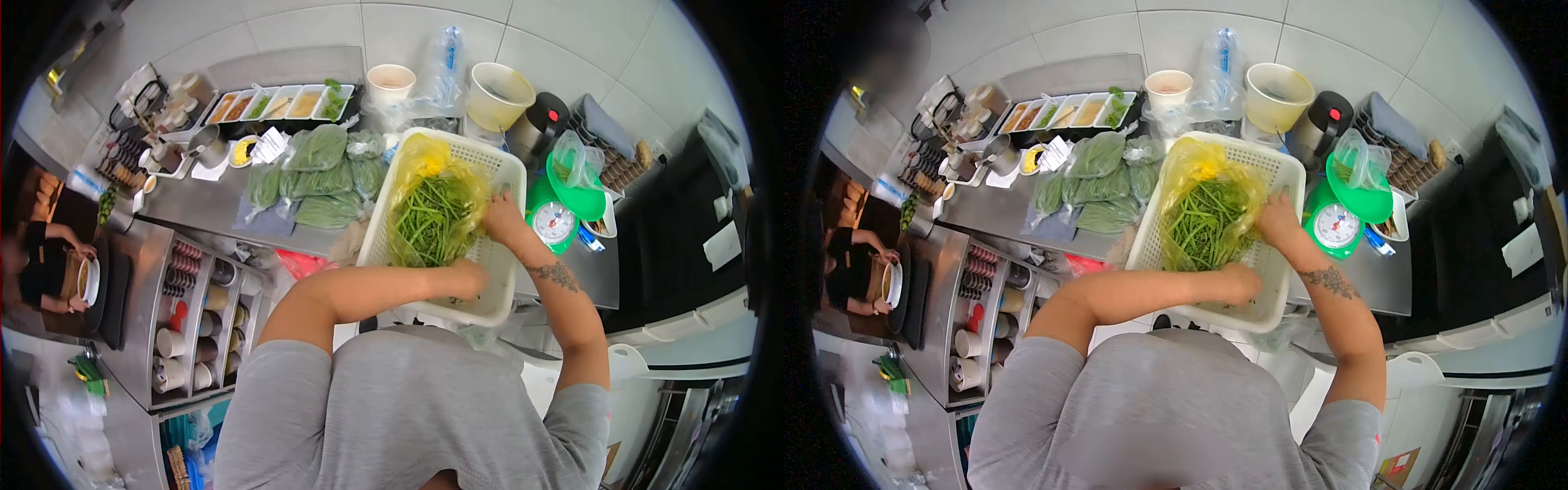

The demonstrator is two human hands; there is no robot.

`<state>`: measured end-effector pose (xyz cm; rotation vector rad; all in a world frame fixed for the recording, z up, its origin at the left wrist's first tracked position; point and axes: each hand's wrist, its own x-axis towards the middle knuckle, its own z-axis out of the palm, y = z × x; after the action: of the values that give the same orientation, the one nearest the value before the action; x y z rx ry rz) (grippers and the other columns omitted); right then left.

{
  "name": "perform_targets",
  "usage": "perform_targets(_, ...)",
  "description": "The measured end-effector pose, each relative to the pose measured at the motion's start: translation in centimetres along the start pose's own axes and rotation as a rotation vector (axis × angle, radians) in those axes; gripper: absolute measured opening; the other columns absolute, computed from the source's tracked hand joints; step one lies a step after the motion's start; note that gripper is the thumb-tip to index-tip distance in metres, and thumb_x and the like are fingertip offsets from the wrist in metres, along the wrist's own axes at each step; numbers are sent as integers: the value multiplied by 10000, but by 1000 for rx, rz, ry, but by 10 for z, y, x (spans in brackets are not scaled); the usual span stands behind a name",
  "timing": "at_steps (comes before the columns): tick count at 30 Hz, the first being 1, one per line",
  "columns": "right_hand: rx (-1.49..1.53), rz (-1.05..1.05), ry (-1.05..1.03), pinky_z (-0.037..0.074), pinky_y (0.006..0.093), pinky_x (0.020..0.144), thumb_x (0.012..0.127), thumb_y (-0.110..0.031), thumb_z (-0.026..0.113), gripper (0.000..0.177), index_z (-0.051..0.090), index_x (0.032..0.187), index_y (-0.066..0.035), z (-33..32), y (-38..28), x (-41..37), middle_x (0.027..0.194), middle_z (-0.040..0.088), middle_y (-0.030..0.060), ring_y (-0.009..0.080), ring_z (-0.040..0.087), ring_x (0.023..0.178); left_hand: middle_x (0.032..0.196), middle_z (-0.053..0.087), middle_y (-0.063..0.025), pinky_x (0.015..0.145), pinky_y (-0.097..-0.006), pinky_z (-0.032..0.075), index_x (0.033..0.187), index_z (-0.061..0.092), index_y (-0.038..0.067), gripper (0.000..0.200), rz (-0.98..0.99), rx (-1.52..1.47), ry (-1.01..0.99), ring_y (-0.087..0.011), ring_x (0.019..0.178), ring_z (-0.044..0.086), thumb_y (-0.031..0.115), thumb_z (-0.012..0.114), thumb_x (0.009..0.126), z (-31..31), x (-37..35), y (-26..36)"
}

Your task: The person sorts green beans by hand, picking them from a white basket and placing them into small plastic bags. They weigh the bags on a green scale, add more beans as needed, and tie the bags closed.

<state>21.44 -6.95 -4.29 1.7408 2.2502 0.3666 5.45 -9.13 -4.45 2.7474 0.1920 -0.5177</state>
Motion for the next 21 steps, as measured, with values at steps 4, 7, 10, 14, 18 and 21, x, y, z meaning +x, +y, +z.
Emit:
perform_targets(4, 312, 119, -318, 394, 424, 890, 660, -102, 642, 217, 651, 870, -47, -40, 4, -1, 959, 616, 134, 312, 547, 998, 803, 645, -204, 653, -445, 505, 924, 624, -20, 266, 47, -54, 49, -364, 751, 640, 143, 570, 720, -24, -39, 3)
perform_targets(7, 696, 237, -87, 411, 415, 864, 675, -92, 623, 168, 632, 834, -39, -111, -4, -17, 938, 625, 136, 325, 558, 970, 739, 623, -213, 652, -486, 481, 910, 571, -13, 231, -170, -246, 279, -392, 717, 614, 150, 543, 749, -49, -68, -25)
perform_targets(10, 780, 20, 469, 421, 423, 838, 695, -87, 584, 121, 624, 794, -31, -108, -23, -20, 837, 650, 124, 329, 601, 877, 743, 619, -203, 660, -476, 479, 912, 544, -12, 202, -231, -299, 673, -397, 736, 604, 115, 547, 754, -41, -74, -73)
perform_targets(14, 551, -99, -91, 430, 436, 814, 732, -70, 541, 113, 629, 791, -30, -71, -46, -27, 823, 643, 161, 330, 622, 805, 801, 641, -198, 677, -440, 503, 957, 562, -8, 219, -362, -6, 120, -359, 770, 631, 105, 558, 770, -32, -101, -79)
perform_targets(18, 632, -185, -381, 438, 410, 830, 770, -77, 541, 192, 649, 922, -29, -61, -48, -56, 895, 632, 190, 331, 604, 864, 880, 646, -192, 698, -430, 510, 1005, 568, -9, 263, -445, -24, 90, -340, 809, 638, 120, 579, 776, -30, -101, -81)
perform_targets(21, 848, 19, -104, 457, 445, 817, 762, -61, 534, 173, 643, 882, 0, -55, -45, -39, 923, 642, 197, 356, 614, 858, 961, 621, -204, 710, -426, 507, 1015, 563, -13, 284, -475, -100, 232, -336, 851, 627, 124, 594, 768, -28, -89, -77)
